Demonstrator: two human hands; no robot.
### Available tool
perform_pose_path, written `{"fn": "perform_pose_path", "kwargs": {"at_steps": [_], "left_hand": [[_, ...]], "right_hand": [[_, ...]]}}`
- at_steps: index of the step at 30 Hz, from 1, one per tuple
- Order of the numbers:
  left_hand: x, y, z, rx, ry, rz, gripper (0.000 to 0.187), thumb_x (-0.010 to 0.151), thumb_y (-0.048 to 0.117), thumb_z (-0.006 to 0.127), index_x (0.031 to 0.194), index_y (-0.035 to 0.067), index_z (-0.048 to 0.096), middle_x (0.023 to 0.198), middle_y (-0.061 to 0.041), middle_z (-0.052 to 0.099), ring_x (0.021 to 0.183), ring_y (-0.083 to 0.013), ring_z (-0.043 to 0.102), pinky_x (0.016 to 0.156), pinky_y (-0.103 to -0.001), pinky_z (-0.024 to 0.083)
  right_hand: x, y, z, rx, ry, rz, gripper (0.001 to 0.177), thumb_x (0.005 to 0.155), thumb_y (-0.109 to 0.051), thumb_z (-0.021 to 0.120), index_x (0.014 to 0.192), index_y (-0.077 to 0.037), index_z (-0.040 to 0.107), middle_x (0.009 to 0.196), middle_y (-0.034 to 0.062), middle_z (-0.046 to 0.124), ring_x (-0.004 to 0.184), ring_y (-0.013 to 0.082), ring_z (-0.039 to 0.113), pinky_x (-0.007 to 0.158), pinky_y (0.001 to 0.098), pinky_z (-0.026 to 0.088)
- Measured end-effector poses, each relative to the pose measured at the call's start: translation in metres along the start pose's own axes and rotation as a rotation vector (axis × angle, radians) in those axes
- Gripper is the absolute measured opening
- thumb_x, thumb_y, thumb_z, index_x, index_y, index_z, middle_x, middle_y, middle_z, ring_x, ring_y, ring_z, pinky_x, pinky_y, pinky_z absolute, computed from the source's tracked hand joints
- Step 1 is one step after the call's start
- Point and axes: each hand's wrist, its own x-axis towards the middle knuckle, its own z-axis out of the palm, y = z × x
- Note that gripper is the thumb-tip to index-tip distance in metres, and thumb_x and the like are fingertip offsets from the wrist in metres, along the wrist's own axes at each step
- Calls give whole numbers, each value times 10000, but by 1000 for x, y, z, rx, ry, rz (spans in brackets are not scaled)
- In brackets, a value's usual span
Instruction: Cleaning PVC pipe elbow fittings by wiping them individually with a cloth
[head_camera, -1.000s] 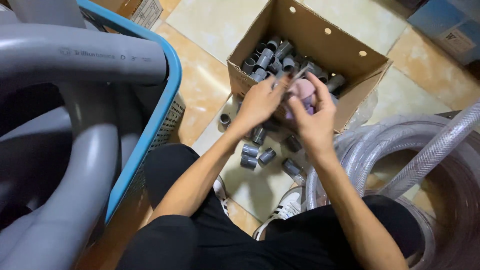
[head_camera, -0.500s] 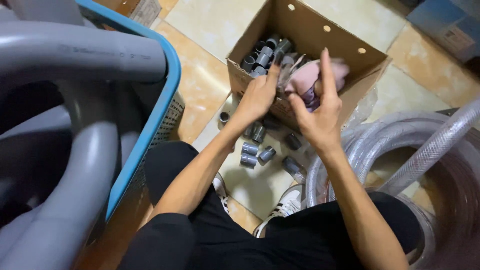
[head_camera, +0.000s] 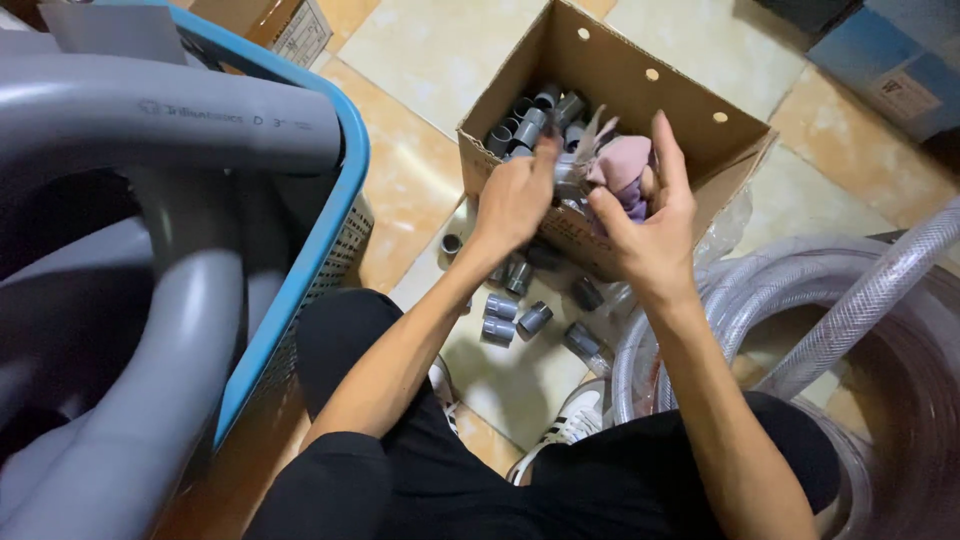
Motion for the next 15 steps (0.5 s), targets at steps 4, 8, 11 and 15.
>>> {"fn": "perform_pose_path", "kwargs": {"at_steps": [4,8,11,15], "left_hand": [[-8,26,-19,-326,21,127,604,984,681,326,1026,101,488,953,-267,605,984,-461,637,909,-527,482],[-16,27,4,-414,25,336,456,1067,258,574,1477,114,438,1220,-262,691,1247,-420,625,1061,-561,491],[-17,31,11,-492,85,273,400,1095,313,523,1411,71,487,1077,-274,656,1133,-331,634,1010,-543,491],[-15,24,11,-603,114,312,258,1088,278,516,1180,39,550,946,-128,605,949,-162,556,920,-408,518]], "right_hand": [[6,7,0,133,91,46,818,926,-110,808,1597,-142,342,1251,139,684,991,203,690,748,363,651],[11,22,6,594,218,337,496,916,-152,755,1389,-141,606,1135,126,733,821,306,772,558,419,668],[1,24,17,640,168,376,582,903,-140,757,1448,-180,555,1108,112,728,675,323,751,479,428,653],[-16,6,24,126,7,110,923,957,-152,680,1661,-224,87,1123,144,718,823,263,732,652,395,664]]}}
